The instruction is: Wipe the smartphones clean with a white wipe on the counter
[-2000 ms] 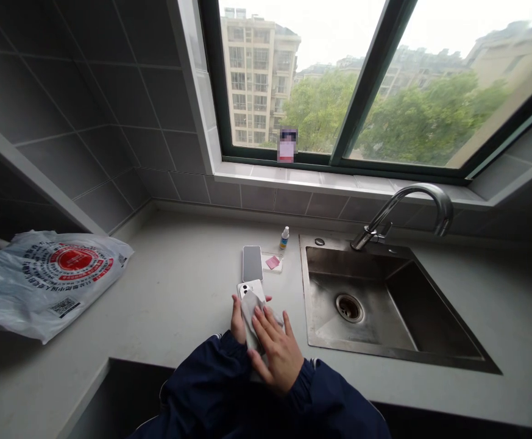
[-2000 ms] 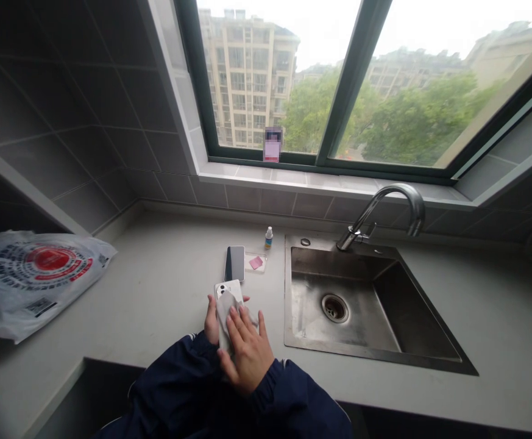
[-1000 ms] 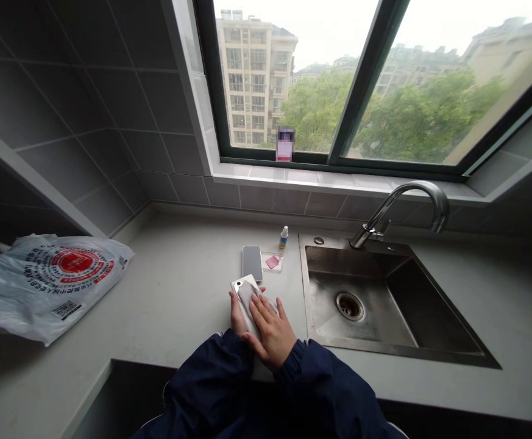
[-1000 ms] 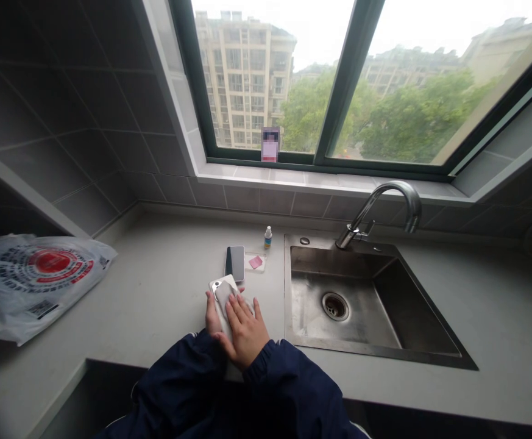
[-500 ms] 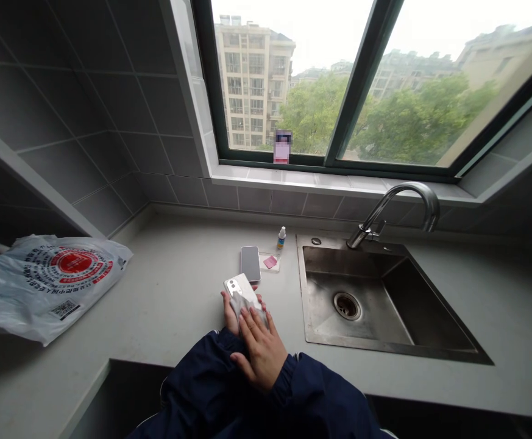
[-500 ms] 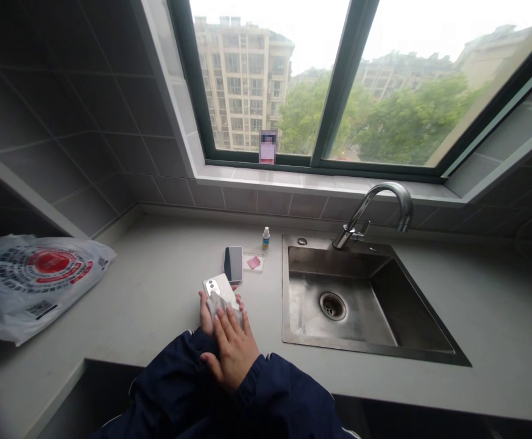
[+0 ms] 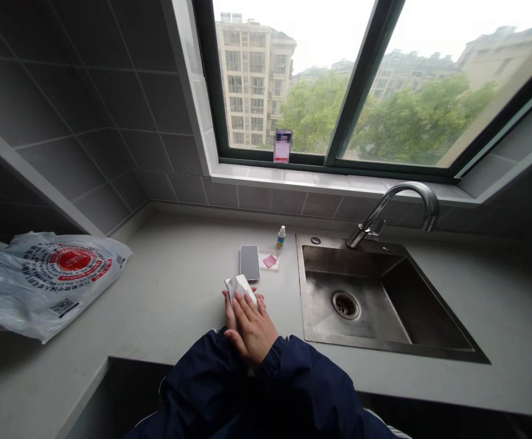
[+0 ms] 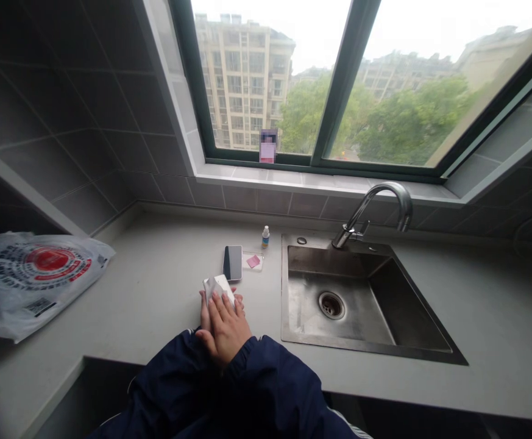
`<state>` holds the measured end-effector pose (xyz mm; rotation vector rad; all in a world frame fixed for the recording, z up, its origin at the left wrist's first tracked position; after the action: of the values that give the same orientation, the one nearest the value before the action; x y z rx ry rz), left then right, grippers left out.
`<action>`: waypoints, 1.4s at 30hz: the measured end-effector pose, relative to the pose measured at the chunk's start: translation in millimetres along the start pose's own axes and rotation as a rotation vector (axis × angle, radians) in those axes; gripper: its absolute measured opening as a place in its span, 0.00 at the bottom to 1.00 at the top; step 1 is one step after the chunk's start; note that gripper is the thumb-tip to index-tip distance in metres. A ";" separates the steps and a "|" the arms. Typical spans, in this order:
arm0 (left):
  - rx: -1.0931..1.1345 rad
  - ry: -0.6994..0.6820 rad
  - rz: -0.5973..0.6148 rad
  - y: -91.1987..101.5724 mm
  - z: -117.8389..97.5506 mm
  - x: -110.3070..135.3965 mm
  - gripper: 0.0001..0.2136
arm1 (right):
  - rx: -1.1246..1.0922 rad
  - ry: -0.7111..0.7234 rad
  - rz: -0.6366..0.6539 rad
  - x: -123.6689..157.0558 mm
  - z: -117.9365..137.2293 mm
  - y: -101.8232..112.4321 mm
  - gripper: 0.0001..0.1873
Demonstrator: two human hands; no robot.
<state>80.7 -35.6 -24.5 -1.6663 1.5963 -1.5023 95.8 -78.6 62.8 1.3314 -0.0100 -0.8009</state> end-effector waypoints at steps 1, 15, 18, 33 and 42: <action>0.013 -0.003 -0.028 4.4 -0.3 -0.7 0.32 | -0.006 -0.010 0.000 -1.8 -1.0 -0.5 0.37; -0.138 0.172 0.107 -2.2 3.4 -11.6 0.40 | 0.037 -0.064 0.083 51.6 0.4 -6.4 0.38; -0.117 0.190 0.141 -1.3 8.0 -13.8 0.39 | 0.054 -0.124 0.075 45.8 -12.4 -7.4 0.40; -0.131 -0.093 0.047 9.5 -12.5 -23.2 0.27 | -0.031 -0.166 -0.086 -23.9 -61.6 25.4 0.30; -0.050 -0.170 -0.066 19.6 -23.9 -15.1 0.18 | -0.095 -0.058 -0.225 -45.1 -49.6 51.9 0.15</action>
<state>54.4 -18.7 -38.7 -1.8379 1.5131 -1.3212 110.8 -11.9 112.9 1.2322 0.1326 -1.0176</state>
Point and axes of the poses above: each hand's wrist, its own x-axis away from the middle knuckle, its own y-axis out of the back of the hand, z = x × y, the point moved 10 cm from there along -x, towards the middle knuckle, and after that the axes turned 15 degrees about y, right-handed, at the moved point
